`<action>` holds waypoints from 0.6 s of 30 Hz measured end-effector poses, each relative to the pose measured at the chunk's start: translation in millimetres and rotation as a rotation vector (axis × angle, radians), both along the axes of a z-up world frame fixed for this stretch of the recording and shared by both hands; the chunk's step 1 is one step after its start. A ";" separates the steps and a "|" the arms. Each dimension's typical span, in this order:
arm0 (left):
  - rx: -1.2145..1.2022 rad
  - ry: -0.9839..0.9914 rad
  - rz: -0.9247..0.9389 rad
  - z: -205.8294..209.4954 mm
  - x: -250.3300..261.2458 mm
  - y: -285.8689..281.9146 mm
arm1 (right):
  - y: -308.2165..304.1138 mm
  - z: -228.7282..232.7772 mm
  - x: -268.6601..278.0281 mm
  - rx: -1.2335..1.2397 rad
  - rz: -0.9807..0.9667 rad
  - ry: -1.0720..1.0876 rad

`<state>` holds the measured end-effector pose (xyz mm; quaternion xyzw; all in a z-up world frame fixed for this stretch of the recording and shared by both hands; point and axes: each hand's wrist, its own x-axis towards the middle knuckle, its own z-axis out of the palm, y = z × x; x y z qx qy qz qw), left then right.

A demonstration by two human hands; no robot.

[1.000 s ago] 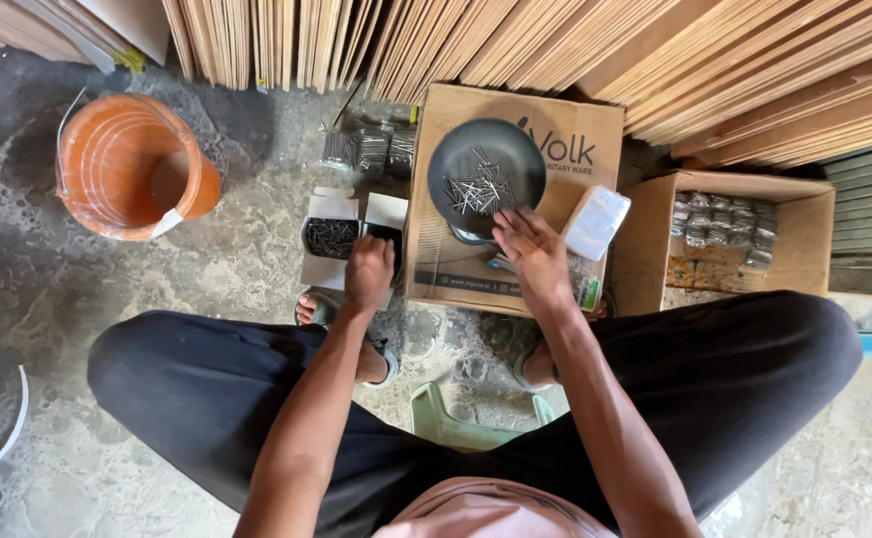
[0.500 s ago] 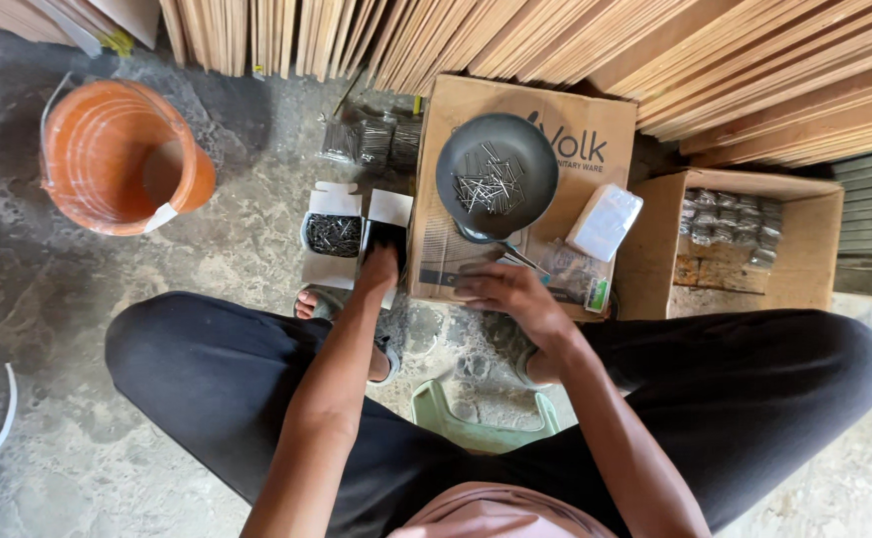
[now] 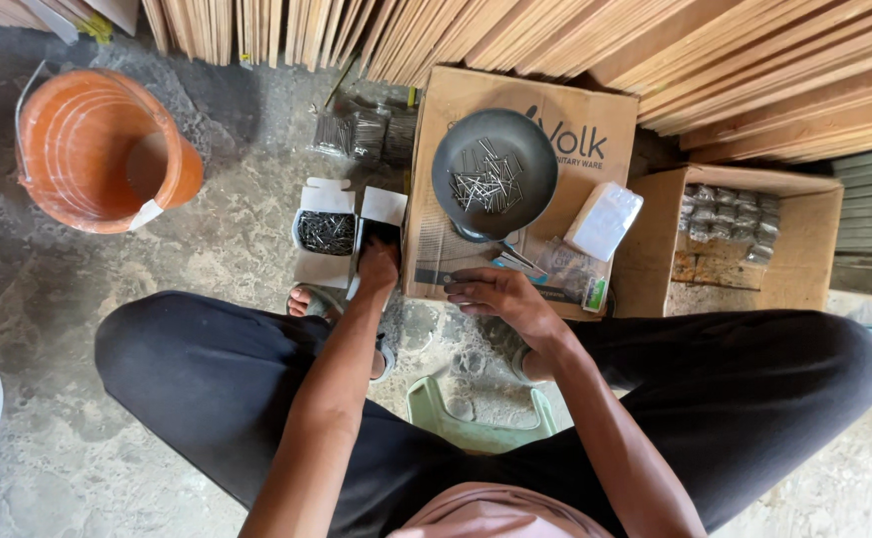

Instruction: The person sits on a small stool and repeatedly picks up nails from a white box with their left hand, then transfers them to a black frying pan with their right hand. The person continues this repetitive sorting action throughout the clip.

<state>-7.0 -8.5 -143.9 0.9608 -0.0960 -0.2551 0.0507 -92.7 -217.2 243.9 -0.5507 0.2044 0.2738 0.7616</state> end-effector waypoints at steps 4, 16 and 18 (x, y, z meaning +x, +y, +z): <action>-0.062 0.166 0.018 87.4 0.2 5.7 | -3.7 -10.6 0.3 0.019 0.003 0.033; -0.205 0.117 0.109 66.0 5.0 7.2 | -8.7 -14.9 -1.0 0.029 0.033 -0.029; -0.248 0.095 0.106 47.3 3.8 10.2 | -9.7 -20.9 -1.7 0.030 0.036 -0.029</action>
